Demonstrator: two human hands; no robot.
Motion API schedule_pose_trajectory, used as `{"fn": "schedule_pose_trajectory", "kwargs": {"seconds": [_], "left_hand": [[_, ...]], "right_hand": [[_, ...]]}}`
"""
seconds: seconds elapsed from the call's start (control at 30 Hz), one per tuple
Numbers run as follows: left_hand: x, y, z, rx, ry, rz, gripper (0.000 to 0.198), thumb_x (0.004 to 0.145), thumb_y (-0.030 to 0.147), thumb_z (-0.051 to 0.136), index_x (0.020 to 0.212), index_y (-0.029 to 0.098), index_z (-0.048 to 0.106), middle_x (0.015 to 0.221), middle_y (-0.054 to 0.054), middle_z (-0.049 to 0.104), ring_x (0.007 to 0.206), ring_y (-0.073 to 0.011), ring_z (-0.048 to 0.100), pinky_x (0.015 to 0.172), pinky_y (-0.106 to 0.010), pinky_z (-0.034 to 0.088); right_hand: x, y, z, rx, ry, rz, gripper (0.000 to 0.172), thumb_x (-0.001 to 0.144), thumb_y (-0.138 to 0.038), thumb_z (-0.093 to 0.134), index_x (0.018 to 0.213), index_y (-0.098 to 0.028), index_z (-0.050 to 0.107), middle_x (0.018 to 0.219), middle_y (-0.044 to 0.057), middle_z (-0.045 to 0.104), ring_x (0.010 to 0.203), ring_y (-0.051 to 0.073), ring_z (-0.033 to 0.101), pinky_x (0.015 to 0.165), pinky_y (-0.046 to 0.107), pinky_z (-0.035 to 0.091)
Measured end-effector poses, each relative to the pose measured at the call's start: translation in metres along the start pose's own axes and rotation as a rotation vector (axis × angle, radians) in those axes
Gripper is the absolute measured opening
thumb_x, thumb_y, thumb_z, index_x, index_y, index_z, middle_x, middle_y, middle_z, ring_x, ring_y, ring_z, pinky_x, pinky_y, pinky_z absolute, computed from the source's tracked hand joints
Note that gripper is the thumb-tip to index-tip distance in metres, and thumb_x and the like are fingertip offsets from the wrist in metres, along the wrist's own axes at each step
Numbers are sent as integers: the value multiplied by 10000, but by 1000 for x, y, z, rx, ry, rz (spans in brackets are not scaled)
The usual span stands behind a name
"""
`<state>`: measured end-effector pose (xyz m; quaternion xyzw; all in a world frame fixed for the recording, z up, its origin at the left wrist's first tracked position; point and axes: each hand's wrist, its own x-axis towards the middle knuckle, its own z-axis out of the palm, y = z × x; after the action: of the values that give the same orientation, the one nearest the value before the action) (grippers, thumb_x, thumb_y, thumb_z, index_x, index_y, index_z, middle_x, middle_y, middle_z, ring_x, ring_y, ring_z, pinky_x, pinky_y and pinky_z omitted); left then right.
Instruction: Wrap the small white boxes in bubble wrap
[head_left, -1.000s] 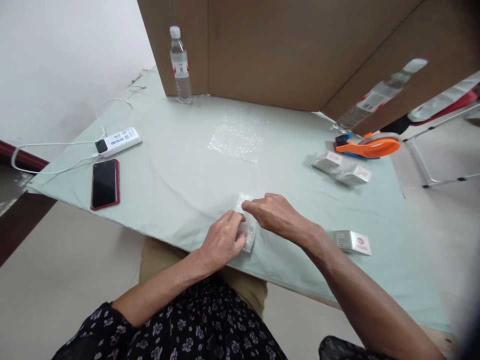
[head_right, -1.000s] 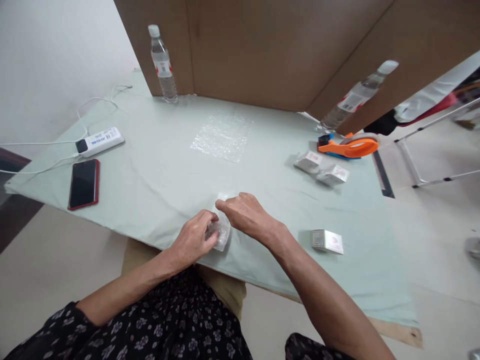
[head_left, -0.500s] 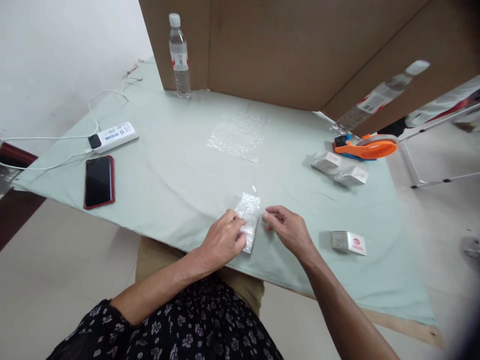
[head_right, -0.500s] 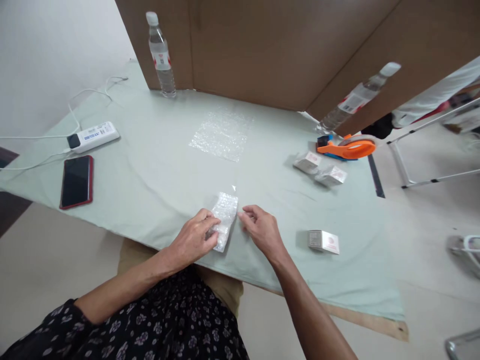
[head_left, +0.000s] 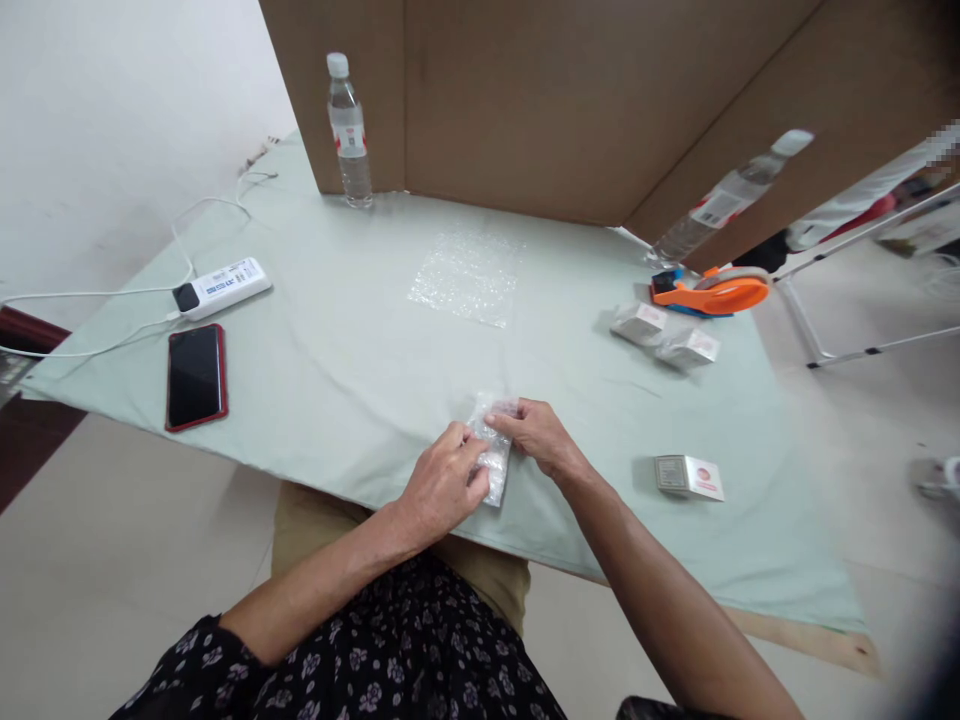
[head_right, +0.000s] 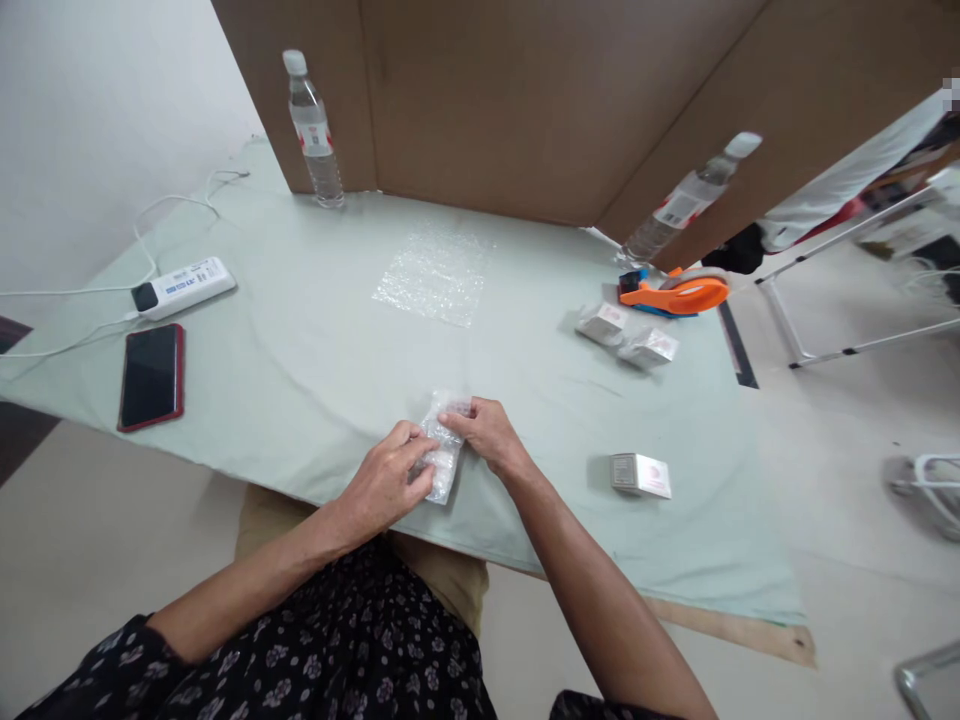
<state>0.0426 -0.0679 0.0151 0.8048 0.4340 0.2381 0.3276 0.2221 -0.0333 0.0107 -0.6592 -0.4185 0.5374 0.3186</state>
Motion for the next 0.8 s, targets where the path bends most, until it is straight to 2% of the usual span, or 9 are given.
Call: {"fn": "schedule_pose_trajectory", "kwargs": {"seconds": [0.13,0.23,0.33,0.47,0.6,0.8], "left_hand": [[0,-1,0,-5,1,3,257,822,104,516,1010,199,663,1014,-59,575,919,-181,610,864,-317,548],[0,0,0,-7,4,9,255,829,105,513,1016,188,664,1021,-64,572,905,-175,610,867,-316,548],[-1,1,0,5,10,7,252,833,106,511,1017,175,668,1031,-76,580,922,-185,616,871,-326,551],[-2,1,0,29,24,25,247,838,105,516,1017,173,671,1108,-92,608,968,-196,636,881,-335,562],[-2,0,2,59,38,64,266,834,88,517,1030,182,671,1226,-101,628,1109,-226,633,971,-370,547],[1,-1,2,79,-5,82,293,813,74,531,1050,190,660,1143,-79,699,1103,-240,633,996,-399,530]], "right_hand": [[-2,-2,-2,17,-8,31,406,587,-534,764,680,-179,590,490,-56,441,475,89,364,451,246,265],[0,-6,-7,28,-64,90,456,577,-580,762,648,-190,536,457,-81,374,431,62,279,421,233,185],[3,-8,-8,25,-109,110,454,554,-548,781,593,-198,493,448,-92,342,425,52,251,423,233,162],[4,-7,-4,38,-81,68,403,580,-513,761,605,-187,527,495,-67,415,471,73,330,463,242,243],[2,-2,-1,4,-28,-42,360,629,-494,733,654,-164,591,590,-30,524,573,103,429,554,254,338],[1,0,-1,-55,-61,-76,322,665,-468,706,628,-164,606,591,-28,534,588,115,449,582,260,360]]}}
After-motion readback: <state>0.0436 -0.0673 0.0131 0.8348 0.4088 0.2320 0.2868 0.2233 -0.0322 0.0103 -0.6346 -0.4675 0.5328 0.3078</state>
